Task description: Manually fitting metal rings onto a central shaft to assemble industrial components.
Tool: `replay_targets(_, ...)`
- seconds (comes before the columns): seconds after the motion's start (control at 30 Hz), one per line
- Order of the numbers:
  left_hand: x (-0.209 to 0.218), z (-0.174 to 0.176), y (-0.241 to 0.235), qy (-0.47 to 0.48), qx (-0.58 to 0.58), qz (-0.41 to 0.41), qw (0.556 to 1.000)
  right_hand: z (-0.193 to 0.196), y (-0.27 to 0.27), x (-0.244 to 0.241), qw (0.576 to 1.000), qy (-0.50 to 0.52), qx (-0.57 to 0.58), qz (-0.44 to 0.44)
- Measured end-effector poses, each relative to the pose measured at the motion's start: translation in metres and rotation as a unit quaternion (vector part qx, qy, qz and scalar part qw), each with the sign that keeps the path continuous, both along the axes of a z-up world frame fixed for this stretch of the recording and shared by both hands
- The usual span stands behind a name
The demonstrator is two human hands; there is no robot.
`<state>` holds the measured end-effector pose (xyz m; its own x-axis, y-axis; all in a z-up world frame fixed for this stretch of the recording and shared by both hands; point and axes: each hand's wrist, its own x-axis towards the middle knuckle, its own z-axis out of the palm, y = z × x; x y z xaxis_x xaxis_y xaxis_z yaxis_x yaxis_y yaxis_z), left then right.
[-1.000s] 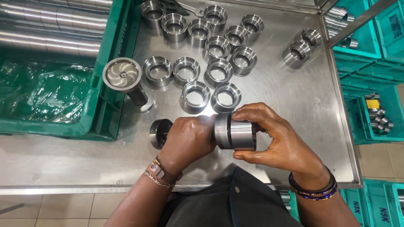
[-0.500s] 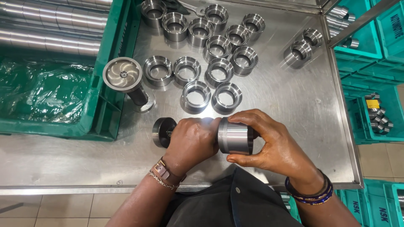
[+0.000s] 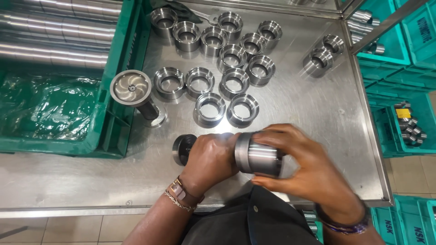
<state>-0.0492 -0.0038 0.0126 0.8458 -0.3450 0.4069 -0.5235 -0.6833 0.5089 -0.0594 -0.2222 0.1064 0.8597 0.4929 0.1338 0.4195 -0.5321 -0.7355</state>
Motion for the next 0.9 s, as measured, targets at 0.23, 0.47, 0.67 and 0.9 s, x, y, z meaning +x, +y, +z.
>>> replay_targets(0.23,0.007,-0.015,0.007,-0.020,-0.385,0.052,0.921,-0.028,-0.045,0.011,0.980,0.068,0.150,-0.111)
replay_targets(0.47,0.013,0.025,0.004,0.150,-0.865,-0.089,0.471,-0.101,-0.001,-0.003,0.895,0.256,0.361,-0.052)
replay_targets(0.67,0.013,0.017,-0.001,0.138,-0.876,-0.079,0.455,-0.099,0.012,-0.005,0.889,0.214,0.404,-0.027)
replay_targets(0.9,0.015,0.015,-0.002,0.129,-0.884,-0.079,0.443,-0.093,0.011,-0.004,0.917,0.182,0.352,-0.050)
